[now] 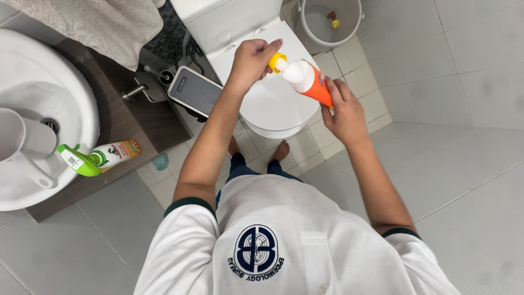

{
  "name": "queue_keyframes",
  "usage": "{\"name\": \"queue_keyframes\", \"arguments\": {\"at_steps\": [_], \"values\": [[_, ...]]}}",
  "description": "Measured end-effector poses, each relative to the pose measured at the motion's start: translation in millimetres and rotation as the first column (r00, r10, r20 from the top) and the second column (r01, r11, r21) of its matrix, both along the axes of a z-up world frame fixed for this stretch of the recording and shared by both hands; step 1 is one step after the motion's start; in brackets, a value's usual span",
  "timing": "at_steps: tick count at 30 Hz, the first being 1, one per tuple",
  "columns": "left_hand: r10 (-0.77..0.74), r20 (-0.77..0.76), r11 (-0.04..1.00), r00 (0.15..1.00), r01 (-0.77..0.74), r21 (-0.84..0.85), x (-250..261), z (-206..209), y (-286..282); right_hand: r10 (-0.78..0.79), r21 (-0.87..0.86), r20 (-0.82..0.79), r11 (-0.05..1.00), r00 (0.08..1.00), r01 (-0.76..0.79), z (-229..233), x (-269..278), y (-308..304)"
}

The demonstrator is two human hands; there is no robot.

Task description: The person cleans a toilet by applying cleaning liquid and spray to the bowl, scrubbing the interior with a sponge, wiping the exterior surfaces with a towel, and moving bath toys from the tank to the sink.

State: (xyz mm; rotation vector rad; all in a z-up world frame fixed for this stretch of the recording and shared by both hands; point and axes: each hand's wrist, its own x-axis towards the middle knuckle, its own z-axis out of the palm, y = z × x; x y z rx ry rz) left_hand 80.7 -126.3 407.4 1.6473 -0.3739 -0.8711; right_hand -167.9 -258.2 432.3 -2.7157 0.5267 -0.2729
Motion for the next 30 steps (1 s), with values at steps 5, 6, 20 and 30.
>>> {"name": "queue_keyframes", "arguments": {"at_steps": [5,6,20,30], "values": [[-0.107,0.201,0.992,0.974,0.09,0.093,7.8,9.8,-8.0,0.129,-0.339,-0.022,0.932,0.991,-0.129,27.0,-4.2,-18.6],[-0.173,0.214,0.978,0.961,0.142,0.151,8.5,10.5,-7.7,0.143,-0.388,-0.054,0.909,0.988,-0.153,32.2,-4.0,-20.7],[-0.206,0.64,0.926,0.741,0.358,-0.117,-12.2,36.4,-27.6,0.166,0.848,0.032,0.517,0.986,-0.115,9.0,-10.1,-38.2],[-0.035,0.077,0.994,0.996,0.043,-0.101,20.7,36.5,-21.1,0.09,0.854,-0.042,0.519,0.995,-0.011,9.1,1.3,-29.7]]}}
